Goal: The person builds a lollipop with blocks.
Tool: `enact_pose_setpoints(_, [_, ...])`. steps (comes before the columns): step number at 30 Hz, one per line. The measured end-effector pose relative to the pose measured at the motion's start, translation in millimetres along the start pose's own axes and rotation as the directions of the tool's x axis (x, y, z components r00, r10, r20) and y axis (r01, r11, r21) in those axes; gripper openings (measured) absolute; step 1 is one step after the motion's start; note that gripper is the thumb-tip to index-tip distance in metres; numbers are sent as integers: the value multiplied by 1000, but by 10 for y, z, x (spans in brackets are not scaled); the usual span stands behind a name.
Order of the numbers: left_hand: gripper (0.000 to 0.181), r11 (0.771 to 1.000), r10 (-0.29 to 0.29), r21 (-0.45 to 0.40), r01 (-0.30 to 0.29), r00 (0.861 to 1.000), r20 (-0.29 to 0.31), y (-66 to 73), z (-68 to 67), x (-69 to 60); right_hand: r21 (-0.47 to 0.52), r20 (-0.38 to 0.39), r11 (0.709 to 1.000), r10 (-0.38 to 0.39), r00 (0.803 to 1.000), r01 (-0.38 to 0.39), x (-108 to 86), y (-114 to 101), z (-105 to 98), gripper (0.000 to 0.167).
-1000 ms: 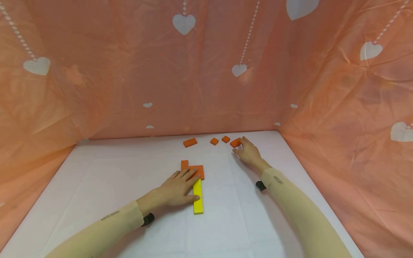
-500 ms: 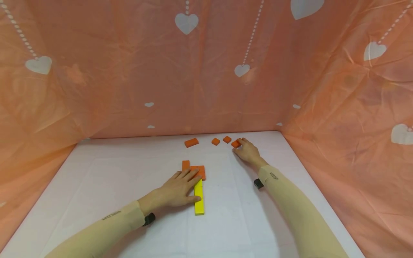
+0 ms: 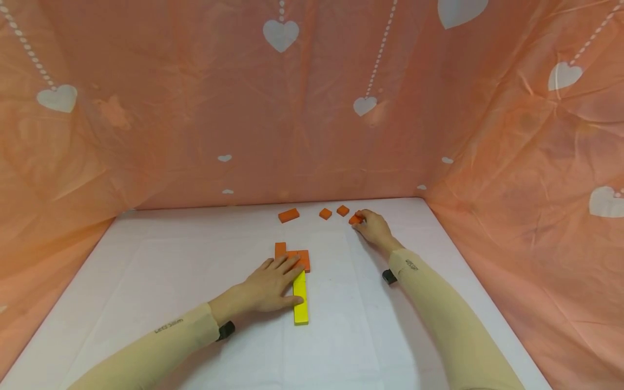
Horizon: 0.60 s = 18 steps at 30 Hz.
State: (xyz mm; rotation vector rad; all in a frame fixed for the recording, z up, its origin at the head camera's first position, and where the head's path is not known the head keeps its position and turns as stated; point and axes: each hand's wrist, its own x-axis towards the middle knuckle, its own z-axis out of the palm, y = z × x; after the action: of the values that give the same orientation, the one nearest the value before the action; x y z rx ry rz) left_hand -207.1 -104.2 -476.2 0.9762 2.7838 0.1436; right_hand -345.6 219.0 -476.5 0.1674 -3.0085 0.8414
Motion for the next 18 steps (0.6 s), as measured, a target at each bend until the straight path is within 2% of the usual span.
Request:
enact_pose_setpoints(7, [84,1000,-3,0,3,1000,0,-14,15,9,121,13,993,-19,1000,17,-65,-43,-11,47])
enact_pose_setpoints(11, [84,1000,-8,-6,8,1000,3,-15,15,11,199,3,978,-61,998,59,-135,-107,-18,47])
enact_pose_setpoints(18, [84,1000,-11,-13,11,1000,4,-18,17,18,220,-1,963,-158,987,155,-271,-272,0,49])
